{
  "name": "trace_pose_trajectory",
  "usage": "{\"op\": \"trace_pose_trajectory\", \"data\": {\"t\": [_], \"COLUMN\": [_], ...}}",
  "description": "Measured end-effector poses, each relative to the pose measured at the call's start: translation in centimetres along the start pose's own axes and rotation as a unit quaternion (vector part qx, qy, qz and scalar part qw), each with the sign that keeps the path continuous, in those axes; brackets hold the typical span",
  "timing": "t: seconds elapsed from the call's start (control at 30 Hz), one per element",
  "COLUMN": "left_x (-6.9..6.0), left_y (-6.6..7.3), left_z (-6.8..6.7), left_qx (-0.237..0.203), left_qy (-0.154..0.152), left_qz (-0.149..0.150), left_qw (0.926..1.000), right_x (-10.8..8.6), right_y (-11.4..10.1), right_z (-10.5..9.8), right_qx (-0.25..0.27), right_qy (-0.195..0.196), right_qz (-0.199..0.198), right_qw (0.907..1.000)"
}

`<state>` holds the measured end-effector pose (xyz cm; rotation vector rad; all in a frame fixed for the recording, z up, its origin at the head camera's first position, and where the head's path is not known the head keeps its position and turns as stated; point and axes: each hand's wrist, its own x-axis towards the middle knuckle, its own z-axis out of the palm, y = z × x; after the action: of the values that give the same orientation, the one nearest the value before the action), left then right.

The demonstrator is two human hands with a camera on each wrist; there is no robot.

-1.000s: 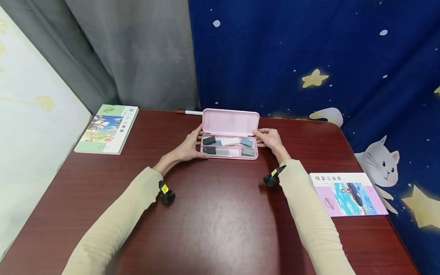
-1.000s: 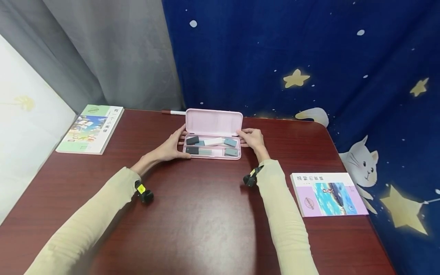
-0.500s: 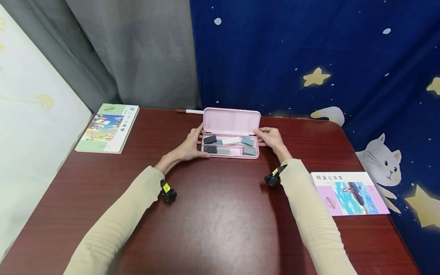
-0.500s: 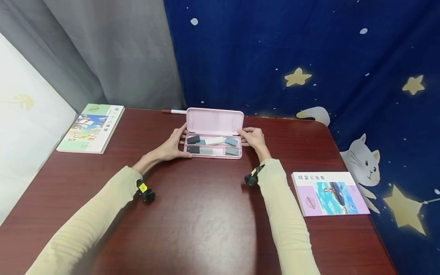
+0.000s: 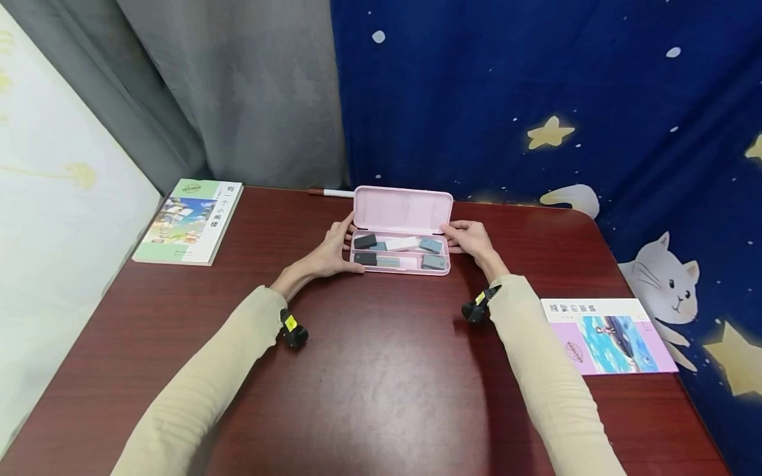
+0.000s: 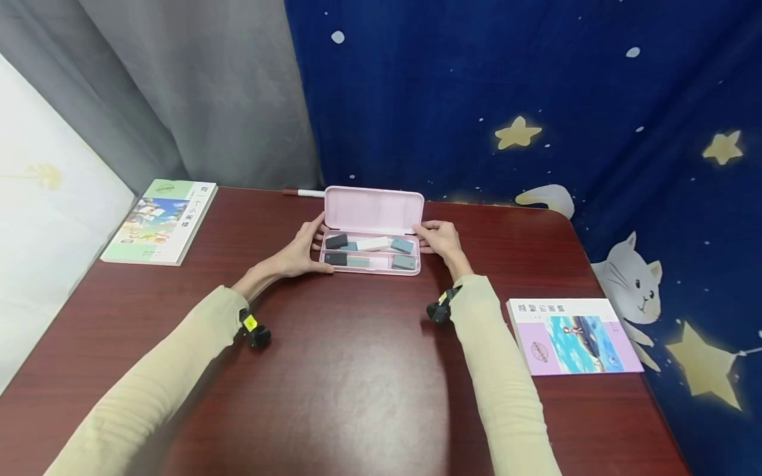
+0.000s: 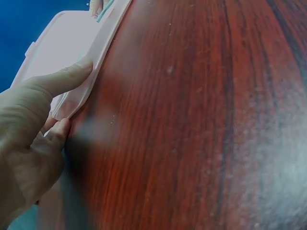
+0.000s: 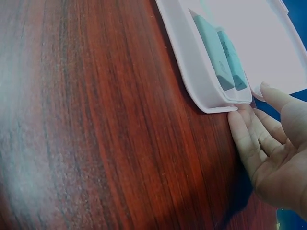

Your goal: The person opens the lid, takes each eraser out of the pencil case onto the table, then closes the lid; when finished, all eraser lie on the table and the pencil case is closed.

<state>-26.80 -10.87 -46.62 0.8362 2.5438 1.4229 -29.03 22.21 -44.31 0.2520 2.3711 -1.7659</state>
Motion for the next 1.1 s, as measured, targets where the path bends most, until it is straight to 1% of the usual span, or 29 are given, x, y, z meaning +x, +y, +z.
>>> {"op": "trace_pose_trajectory", "data": {"t": [0.13,0.33,0.4,0.63,0.7,0.77,0.87,0.9,0.97,1.03,1.07,1.1], "left_x": [0.0,-0.1,-0.1,-0.3,-0.3,-0.3,-0.2,-0.2,-0.2,-0.2,-0.2,-0.2], "left_y": [0.0,0.2,0.2,-0.1,-0.2,-0.2,-0.3,-0.2,-0.3,-0.3,-0.3,-0.2], "left_z": [0.1,0.2,0.3,0.2,0.2,0.3,0.3,0.4,0.4,0.4,0.4,0.3], "left_qx": [0.001,-0.002,-0.003,-0.003,0.000,0.000,-0.003,-0.004,-0.007,-0.007,-0.007,-0.007], "left_qy": [0.000,-0.002,-0.001,0.009,0.012,0.013,0.013,0.013,0.013,0.014,0.014,0.013], "left_qz": [0.000,0.011,0.013,0.018,0.020,0.019,0.019,0.019,0.018,0.016,0.015,0.014], "left_qw": [1.0000,0.9999,0.9999,0.9998,0.9997,0.9997,0.9997,0.9997,0.9997,0.9997,0.9998,0.9998], "right_x": [-0.2,-1.0,-1.1,-1.7,-2.1,-2.5,-3.3,-3.6,-4.0,-4.4,-4.6,-4.7], "right_y": [-0.1,-0.7,-0.7,-1.0,-1.3,-1.6,-2.3,-2.5,-2.7,-2.9,-2.9,-3.0], "right_z": [0.0,0.2,0.2,0.0,-0.1,-0.1,0.0,0.1,0.3,0.5,0.6,0.7], "right_qx": [-0.006,-0.024,-0.023,0.008,0.009,-0.001,-0.040,-0.055,-0.098,-0.147,-0.173,-0.203], "right_qy": [-0.005,0.010,0.009,-0.011,-0.005,0.006,0.020,0.020,0.008,-0.008,-0.015,-0.021], "right_qz": [-0.001,-0.001,-0.005,-0.022,-0.033,-0.048,-0.072,-0.077,-0.090,-0.103,-0.113,-0.127], "right_qw": [1.0000,0.9997,0.9997,0.9997,0.9994,0.9988,0.9964,0.9953,0.9910,0.9838,0.9782,0.9706]}}
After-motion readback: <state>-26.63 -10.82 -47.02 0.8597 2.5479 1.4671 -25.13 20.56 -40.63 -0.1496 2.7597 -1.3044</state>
